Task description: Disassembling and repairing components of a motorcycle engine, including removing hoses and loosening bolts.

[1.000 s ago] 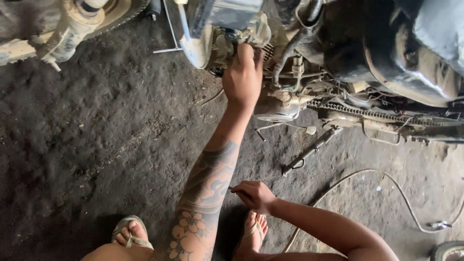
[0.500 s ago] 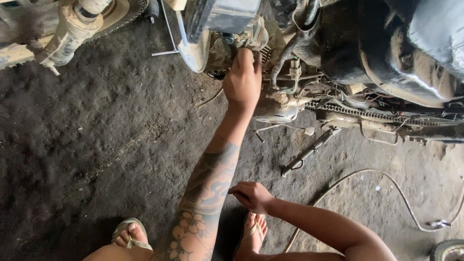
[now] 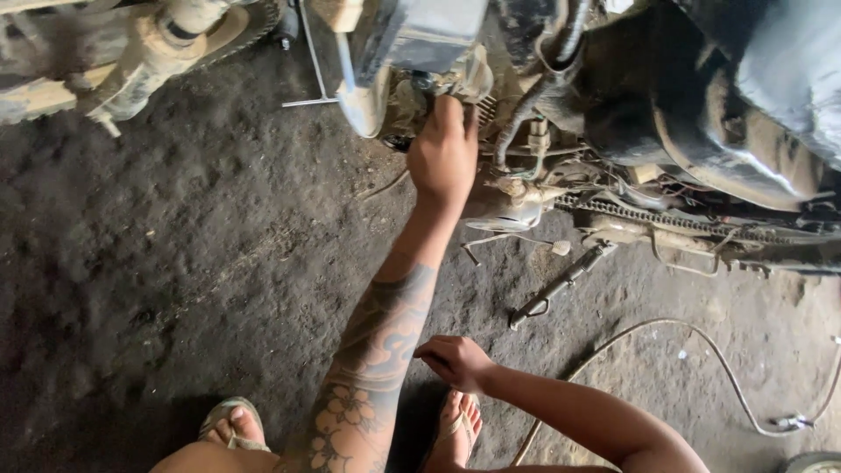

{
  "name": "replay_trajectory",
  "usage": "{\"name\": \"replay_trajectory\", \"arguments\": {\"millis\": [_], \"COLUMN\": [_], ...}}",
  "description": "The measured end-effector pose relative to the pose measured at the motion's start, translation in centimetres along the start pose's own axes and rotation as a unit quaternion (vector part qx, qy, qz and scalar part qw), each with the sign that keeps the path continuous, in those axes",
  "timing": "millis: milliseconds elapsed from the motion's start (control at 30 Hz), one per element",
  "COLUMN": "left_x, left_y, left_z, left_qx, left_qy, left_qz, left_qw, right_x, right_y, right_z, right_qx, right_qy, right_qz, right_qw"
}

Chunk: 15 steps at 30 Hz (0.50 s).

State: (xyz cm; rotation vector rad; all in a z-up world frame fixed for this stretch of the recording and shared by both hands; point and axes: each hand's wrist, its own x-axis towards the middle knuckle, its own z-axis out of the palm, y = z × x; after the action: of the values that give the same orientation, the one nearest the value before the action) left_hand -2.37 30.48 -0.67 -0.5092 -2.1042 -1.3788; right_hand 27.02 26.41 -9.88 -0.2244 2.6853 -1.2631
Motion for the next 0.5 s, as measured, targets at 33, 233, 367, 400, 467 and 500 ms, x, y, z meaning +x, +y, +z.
{"name": "replay_trajectory", "arguments": {"millis": [33,233,367,400,467,500], "left_x": [-0.2,-0.1,0.2,0.4,-0.1,-0.2], "left_y": [0.4,0.9,0.2,0.1,0.1,0.0], "left_z": [-0.2,-0.4,-0.2,-0.1,-0.3,-0.3], "left_qx": [0.006,0.009,0.002,0.004,0.002,0.0], "left_qy": [0.003,-0.006,0.023,0.036,0.038,0.039], "left_qz": [-0.001,-0.017,0.009,0.018,0.019,0.023], "left_qw": [1.0,1.0,1.0,0.999,0.999,0.999], "right_x": [-0.1,-0.4,-0.3,-0.2,-0.4,-0.3], "right_y": [0.1,1.3,1.0,0.9,1.2,1.5], "right_z": [0.0,0.7,0.7,0.7,0.8,0.8], "right_qx": [0.002,-0.013,-0.018,-0.028,-0.034,-0.04], "right_qy": [-0.005,0.007,-0.014,-0.024,-0.022,-0.02], "right_qz": [-0.004,0.008,0.005,0.001,0.005,0.008], "right_qw": [1.0,1.0,1.0,0.999,0.999,0.999]}}
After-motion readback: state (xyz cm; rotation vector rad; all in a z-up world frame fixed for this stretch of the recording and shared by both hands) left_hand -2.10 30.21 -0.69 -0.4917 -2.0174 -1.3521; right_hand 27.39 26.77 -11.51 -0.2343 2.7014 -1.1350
